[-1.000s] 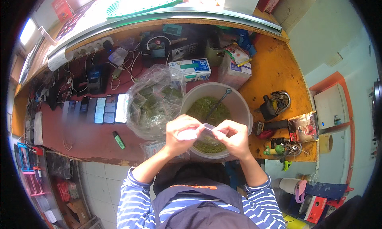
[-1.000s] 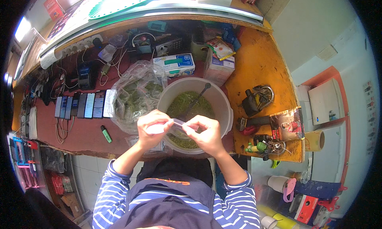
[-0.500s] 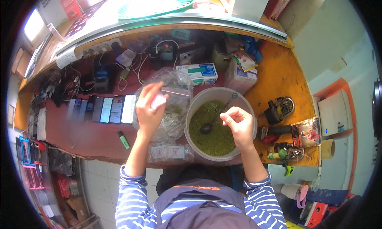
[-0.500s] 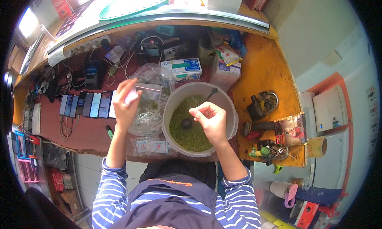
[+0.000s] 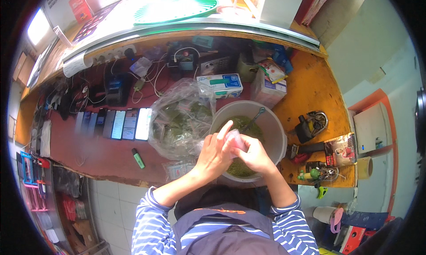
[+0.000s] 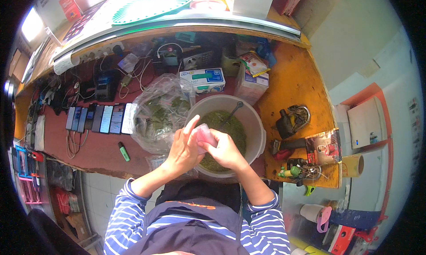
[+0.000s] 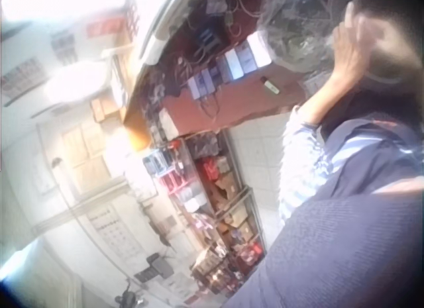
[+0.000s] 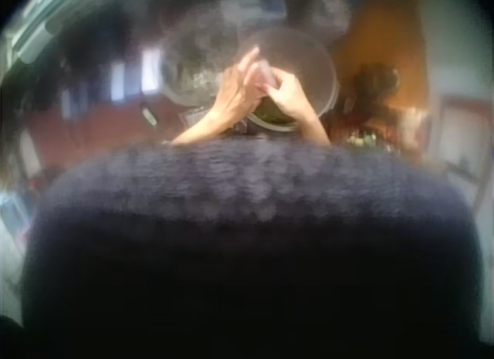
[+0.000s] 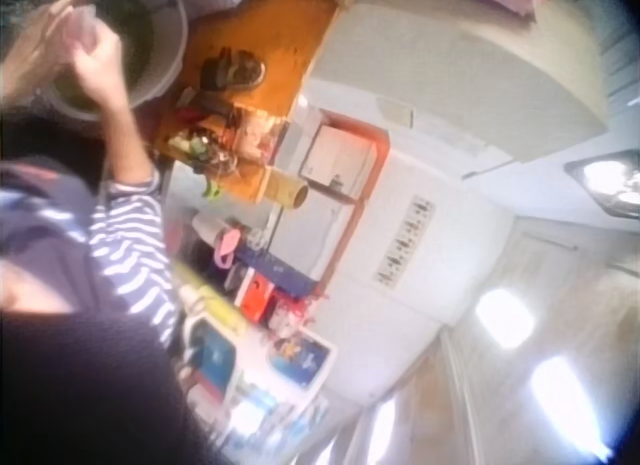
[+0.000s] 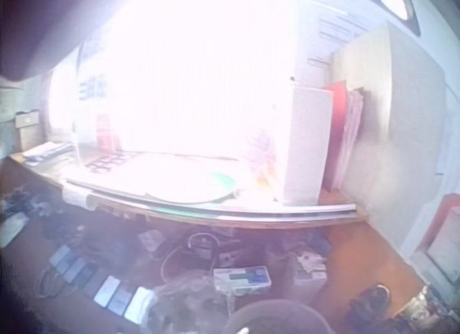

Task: The person scoops green dried vegetable flakes from a large white bucket into small clear plastic bags using a metal spoon. After filling each bag, the person seals it and places it on the counter. The process is repeated continuously throughout the clip.

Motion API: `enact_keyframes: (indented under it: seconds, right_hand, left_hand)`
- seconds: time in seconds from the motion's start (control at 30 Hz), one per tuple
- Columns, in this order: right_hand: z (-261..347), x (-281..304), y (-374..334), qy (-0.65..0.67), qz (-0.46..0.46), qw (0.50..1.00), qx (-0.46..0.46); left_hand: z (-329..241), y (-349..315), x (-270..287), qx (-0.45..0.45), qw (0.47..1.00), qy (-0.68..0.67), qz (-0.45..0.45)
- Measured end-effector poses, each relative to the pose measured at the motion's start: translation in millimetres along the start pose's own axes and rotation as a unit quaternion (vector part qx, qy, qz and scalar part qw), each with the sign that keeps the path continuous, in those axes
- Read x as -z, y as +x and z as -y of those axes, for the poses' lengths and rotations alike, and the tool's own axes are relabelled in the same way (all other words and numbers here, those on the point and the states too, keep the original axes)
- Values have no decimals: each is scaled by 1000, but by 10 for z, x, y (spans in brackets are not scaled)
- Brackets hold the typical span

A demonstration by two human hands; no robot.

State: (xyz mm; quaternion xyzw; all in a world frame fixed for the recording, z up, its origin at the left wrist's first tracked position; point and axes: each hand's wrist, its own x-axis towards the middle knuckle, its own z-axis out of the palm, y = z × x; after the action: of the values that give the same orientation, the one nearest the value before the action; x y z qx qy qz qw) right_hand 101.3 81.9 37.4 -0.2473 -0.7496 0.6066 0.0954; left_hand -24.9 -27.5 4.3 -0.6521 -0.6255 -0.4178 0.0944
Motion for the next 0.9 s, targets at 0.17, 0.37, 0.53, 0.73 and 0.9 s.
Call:
enact_keyframes:
  seconds: [0.17, 0.37, 0.53, 0.73, 0.9]
  right_hand:
    - [-12, 300, -101, -77, 12, 997, 25]
    - [339, 281, -98, -221, 112, 955, 165]
    - [303, 191, -58, -257, -95, 933, 233]
    - [157, 202, -70, -263, -162, 926, 218]
    - [88, 247, -65, -352, -172, 879, 273]
  left_hand:
    - [130, 192, 485, 142, 943, -203, 220]
    - [377, 365, 241, 182, 702, -547, 418]
    - [259, 314, 72, 311, 606, -669, 297]
    - [172, 259, 39, 417, 516, -719, 209]
    - [140, 179, -50, 429, 543, -694, 200]
